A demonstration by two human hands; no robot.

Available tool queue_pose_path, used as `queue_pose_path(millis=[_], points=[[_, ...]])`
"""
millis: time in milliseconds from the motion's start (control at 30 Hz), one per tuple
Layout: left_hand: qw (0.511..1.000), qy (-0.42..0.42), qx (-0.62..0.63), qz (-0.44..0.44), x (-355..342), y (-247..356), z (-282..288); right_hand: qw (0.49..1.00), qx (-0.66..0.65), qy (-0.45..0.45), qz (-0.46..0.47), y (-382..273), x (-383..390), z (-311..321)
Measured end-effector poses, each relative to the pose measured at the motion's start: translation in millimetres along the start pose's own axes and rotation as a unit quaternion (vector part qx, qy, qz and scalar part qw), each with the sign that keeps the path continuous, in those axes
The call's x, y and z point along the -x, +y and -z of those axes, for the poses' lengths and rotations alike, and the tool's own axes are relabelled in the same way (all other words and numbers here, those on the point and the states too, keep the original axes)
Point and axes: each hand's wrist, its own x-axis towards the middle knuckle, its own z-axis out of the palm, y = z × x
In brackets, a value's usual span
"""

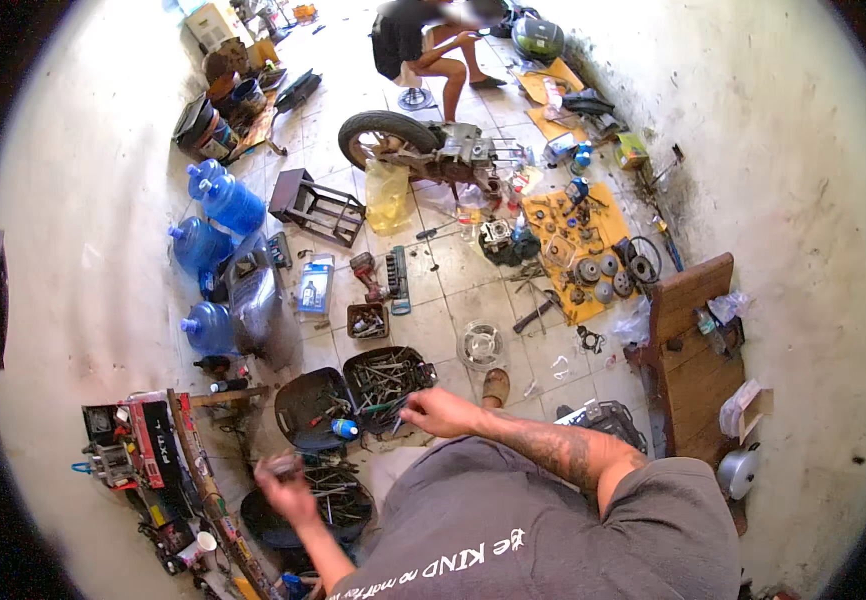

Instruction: Inspecting and assembling motorcycle engine components, specifically focusing on the cylinder head and camshaft.

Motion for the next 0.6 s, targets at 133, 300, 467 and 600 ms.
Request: queue_pose_path(millis=[133, 300, 467, 600], points=[[0.964, -0.191, -0.139, 0.120, 34.4, -55.8, -181.2, 0.998, 0.015, 0.062, 0.002, -27.4, 10.6, 87.1], [0.737, -0.445, -0.501, -0.092, 62.0, -75.0, -330.9, 0.982, 0.140, 0.122, -0.023, -2.2, 12.8, 162.2], [0.660, -0.484, -0.476, -0.321, 38.7, -109.9, -407.9, 0.978, 0.110, 0.133, -0.117, 28.6, -2.0, 220.0], [0.667, -0.554, -0.410, -0.282, 1.6, -153.7, -459.7, 0.964, 0.044, 0.234, -0.116, 41.2, -22.2, 258.5]])
